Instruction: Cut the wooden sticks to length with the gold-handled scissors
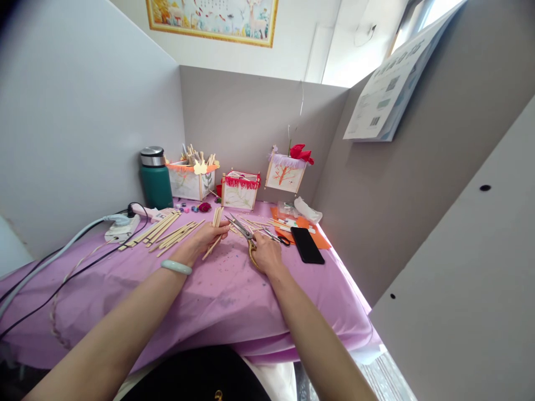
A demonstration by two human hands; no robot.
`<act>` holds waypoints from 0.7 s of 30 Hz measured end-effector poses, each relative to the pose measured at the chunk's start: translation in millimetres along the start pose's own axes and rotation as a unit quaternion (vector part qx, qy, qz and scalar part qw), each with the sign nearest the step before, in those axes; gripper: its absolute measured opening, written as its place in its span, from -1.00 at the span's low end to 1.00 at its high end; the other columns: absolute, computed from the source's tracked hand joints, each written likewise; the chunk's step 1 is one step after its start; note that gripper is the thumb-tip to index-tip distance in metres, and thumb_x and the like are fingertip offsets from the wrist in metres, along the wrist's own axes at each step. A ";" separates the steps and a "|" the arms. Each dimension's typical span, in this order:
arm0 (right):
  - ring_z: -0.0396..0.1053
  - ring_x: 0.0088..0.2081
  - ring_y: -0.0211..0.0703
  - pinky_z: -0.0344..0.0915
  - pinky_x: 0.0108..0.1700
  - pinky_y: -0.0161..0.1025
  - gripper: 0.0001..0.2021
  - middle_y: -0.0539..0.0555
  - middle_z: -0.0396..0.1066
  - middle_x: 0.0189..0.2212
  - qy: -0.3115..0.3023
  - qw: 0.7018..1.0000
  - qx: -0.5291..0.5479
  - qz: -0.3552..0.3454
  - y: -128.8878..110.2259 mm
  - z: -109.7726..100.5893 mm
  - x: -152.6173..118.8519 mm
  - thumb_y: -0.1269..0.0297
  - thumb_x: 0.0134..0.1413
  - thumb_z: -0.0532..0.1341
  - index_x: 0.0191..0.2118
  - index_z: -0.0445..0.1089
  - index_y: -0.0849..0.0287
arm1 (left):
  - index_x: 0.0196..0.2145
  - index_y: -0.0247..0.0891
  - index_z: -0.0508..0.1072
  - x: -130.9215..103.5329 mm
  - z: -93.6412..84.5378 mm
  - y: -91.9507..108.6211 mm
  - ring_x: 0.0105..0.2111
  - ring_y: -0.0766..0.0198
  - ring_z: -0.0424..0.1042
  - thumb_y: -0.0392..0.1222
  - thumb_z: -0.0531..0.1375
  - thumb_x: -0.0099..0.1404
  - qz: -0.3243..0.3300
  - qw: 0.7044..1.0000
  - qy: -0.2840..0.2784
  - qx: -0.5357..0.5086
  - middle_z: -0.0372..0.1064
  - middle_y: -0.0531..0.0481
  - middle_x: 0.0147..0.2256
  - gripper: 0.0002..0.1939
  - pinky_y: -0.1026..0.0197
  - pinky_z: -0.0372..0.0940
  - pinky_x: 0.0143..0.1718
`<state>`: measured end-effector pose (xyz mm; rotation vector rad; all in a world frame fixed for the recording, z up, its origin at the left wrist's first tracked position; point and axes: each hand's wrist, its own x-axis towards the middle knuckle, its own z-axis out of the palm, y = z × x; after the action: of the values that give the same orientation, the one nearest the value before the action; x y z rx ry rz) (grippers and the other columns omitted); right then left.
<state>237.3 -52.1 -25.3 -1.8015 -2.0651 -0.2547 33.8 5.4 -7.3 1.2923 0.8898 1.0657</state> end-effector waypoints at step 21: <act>0.43 -0.12 -0.08 0.21 -0.16 -0.25 -0.69 0.12 0.47 -0.11 0.011 1.000 -0.003 0.011 -1.1 -0.3 -0.2 0.16 0.27 0.04 0.06 0.32 0.06 | -0.29 -0.35 0.48 -2.7 2.5 3.2 -0.68 0.46 0.05 -0.12 0.33 0.02 0.009 1.000 -0.013 0.009 0.18 0.13 -0.65 -0.69 0.31 -0.16 -0.64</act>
<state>236.3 -52.6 -24.9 -1.8163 -2.0295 -0.2734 35.1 2.0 -4.0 1.3292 0.8719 1.0536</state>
